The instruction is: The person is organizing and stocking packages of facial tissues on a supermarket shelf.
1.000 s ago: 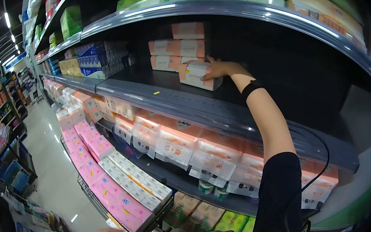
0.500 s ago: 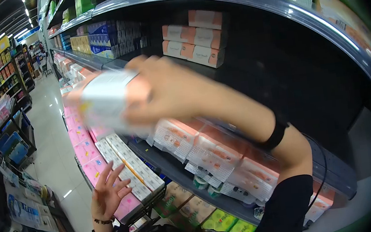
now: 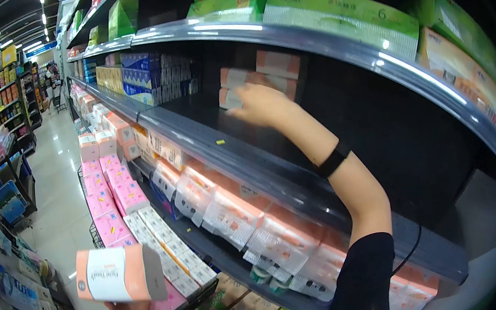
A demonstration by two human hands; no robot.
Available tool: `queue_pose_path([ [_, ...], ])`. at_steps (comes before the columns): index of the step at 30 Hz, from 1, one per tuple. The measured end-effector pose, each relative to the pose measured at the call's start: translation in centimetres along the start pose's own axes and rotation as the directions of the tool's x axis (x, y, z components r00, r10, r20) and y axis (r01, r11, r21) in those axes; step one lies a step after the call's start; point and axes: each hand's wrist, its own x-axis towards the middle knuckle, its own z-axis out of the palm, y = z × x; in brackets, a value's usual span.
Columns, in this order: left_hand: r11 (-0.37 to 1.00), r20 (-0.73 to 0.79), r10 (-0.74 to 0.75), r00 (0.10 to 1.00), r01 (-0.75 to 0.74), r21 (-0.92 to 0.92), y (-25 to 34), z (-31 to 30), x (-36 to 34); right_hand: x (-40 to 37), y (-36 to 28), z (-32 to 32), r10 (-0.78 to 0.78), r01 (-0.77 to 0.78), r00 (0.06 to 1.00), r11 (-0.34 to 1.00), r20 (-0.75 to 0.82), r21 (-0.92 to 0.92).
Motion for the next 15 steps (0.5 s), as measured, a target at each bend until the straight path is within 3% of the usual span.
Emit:
queue_pose_path([
  [2, 0.999, -0.019, 0.033, 0.999, -0.032, 0.029, -0.6, -2.3, -0.9, 2.2, 3.6, 3.6, 0.058, -0.058, 0.998, 0.995, -0.011, -0.085],
  [4, 0.995, -0.044, 0.074, 0.996, -0.071, 0.067, -0.8, -3.3, -1.5, 3.2, 4.6, 3.1, 0.145, -0.138, 0.989, 0.977, 0.03, -0.161],
  [6, 0.986, -0.195, -0.022, 0.981, -0.011, -0.167, -0.9, -3.3, -2.1, 3.6, 5.1, 3.6, 0.184, -0.181, 0.983, 0.977, 0.017, -0.111],
  [8, 0.998, -0.263, -0.035, 0.964, 0.021, -0.056, -0.7, -3.7, -2.5, 4.5, 6.6, 5.2, 0.225, -0.223, 0.974, 0.973, 0.017, -0.061],
  [10, 1.0, -0.236, 0.029, 0.971, -0.027, 0.011, -0.6, -4.1, -3.0, 6.3, 8.3, 8.5, 0.278, -0.311, 0.939, 0.938, -0.205, -0.155],
  [11, 0.999, -0.239, 0.04, 0.97, -0.037, 0.015, -0.4, -4.3, -3.2, 6.7, 9.0, 9.1, 0.272, -0.305, 0.939, 0.941, -0.209, -0.148],
  [13, 0.997, -0.041, 0.064, 0.997, -0.062, 0.04, -0.2, -4.4, -3.6, 7.4, 10.4, 10.3, 0.286, -0.311, 0.913, 0.949, -0.289, -0.042],
  [14, 0.997, -0.041, 0.07, 0.997, -0.068, 0.041, -0.1, -4.1, -3.7, 7.9, 11.2, 11.4, 0.284, -0.308, 0.913, 0.951, -0.293, -0.039],
  [15, 0.996, -0.027, 0.084, 0.996, -0.083, 0.045, 0.0, -3.7, -3.8, 8.3, 11.9, 12.5, 0.225, -0.296, 0.889, 0.947, -0.399, -0.126],
])
